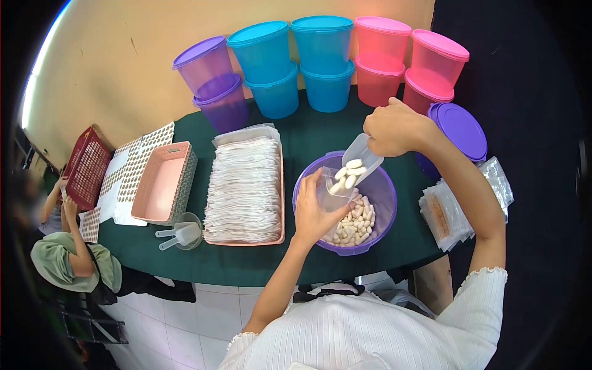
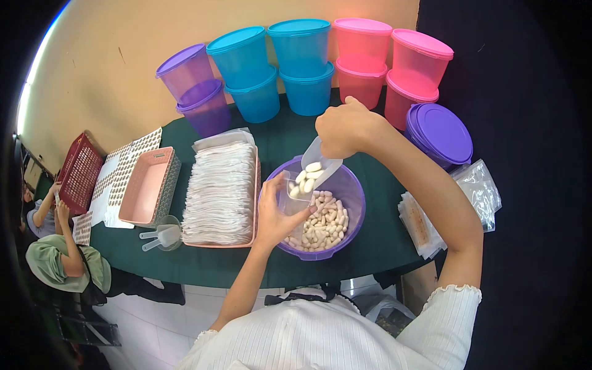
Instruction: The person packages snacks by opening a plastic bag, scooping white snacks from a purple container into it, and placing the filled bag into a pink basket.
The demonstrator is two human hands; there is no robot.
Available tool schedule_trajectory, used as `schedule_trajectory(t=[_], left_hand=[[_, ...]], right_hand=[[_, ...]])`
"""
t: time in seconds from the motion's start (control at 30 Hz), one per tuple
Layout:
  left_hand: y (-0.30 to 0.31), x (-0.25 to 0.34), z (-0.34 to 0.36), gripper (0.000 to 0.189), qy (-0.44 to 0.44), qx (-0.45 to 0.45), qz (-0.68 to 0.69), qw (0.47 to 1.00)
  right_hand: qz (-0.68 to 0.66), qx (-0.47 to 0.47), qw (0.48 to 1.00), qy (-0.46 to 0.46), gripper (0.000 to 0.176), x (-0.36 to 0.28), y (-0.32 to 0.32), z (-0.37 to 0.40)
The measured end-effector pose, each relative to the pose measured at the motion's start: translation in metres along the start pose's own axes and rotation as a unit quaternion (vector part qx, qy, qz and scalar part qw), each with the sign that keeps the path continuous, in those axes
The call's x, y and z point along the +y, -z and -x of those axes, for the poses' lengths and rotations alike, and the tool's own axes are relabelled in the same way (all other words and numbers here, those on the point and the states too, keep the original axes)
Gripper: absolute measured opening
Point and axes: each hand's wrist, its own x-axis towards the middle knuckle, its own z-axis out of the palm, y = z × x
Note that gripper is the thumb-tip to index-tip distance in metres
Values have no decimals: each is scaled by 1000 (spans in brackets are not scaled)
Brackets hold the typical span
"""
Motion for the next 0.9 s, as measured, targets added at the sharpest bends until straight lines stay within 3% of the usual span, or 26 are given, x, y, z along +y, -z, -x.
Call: schedule_trajectory(t=[0.23, 0.3, 0.43, 0.5, 0.57, 0.63, 0.73, 0.8, 0.83, 0.9], left_hand=[[0, 0, 1, 78, -10, 5, 5, 1000], [-1, -3, 1, 76, -13, 11, 6, 1000], [5, -2, 1, 60, -7, 34, 55, 998], [8, -1, 1, 51, 71, 47, 325, 942], [9, -8, 0, 47, 66, 85, 431, 896], [20, -1, -6, 49, 130, 73, 490, 859], [38, 12, -19, 51, 160, 47, 553, 816], [49, 21, -22, 51, 164, 45, 594, 786], [53, 24, -23, 50, 174, 30, 633, 754], [56, 27, -20, 50, 175, 20, 650, 739]], right_hand=[[-14, 13, 1000, -21, 20, 12, -5, 5], [-4, 77, 995, -63, 20, 18, -13, 7], [63, 32, 997, -44, 21, 5, -65, -5], [48, -32, 998, -6, 19, -13, -94, -8], [7, -71, 997, 15, 21, -27, -120, -10], [10, -89, 996, 25, 22, -34, -138, -14], [-32, -86, 995, 51, 24, -37, -151, -12], [-112, 88, 986, 84, 21, -33, -149, -7], [-106, 92, 986, 91, 21, -29, -144, -7], [-373, 132, 908, 136, 24, -24, -131, -1]])
